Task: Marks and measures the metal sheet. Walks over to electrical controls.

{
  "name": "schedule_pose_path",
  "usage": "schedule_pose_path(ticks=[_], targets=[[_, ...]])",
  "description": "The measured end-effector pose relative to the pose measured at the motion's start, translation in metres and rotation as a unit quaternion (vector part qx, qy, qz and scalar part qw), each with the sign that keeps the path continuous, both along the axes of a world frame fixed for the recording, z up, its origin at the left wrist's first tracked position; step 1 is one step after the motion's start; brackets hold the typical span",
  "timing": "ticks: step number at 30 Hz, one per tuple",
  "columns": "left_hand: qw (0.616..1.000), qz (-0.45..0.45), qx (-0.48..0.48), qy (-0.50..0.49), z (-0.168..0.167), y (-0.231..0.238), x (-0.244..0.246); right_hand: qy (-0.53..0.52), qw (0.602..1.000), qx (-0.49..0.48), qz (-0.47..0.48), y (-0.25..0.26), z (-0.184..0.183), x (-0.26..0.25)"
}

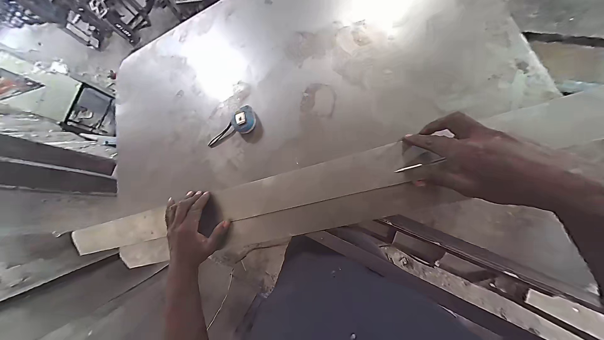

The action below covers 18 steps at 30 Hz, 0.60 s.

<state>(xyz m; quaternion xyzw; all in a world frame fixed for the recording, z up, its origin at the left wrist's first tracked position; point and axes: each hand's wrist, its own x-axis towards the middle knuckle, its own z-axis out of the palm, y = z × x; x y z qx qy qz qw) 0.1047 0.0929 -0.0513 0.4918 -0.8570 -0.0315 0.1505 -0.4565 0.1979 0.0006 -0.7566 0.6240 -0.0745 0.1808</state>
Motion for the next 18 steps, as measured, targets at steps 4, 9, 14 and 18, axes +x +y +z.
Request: schedule_pose_path(ticks=[4,9,14,18], targets=[[1.0,0.0,-0.007,0.011,-0.0031,0.001,0.0008,-0.012,1.0,-0.012,-0.002,0.0002,-0.0045,-0.0021],[1.0,0.005,-0.006,0.021,-0.0031,0.0005,0.0008,-0.007,1.0,-0.007,-0.009,0.0006,-0.0087,-0.0035],[1.0,0.006,-0.012,0.021,-0.0045,-0.0001,0.0003,0.009,1.0,-0.007,-0.015,0.0001,-0.0087,-0.0041],[1.0,0.007,-0.01,0.023,-0.0075,-0.0007,0.0017,0.013,1.0,-0.002,-0.021,-0.0012,-0.0086,-0.003]])
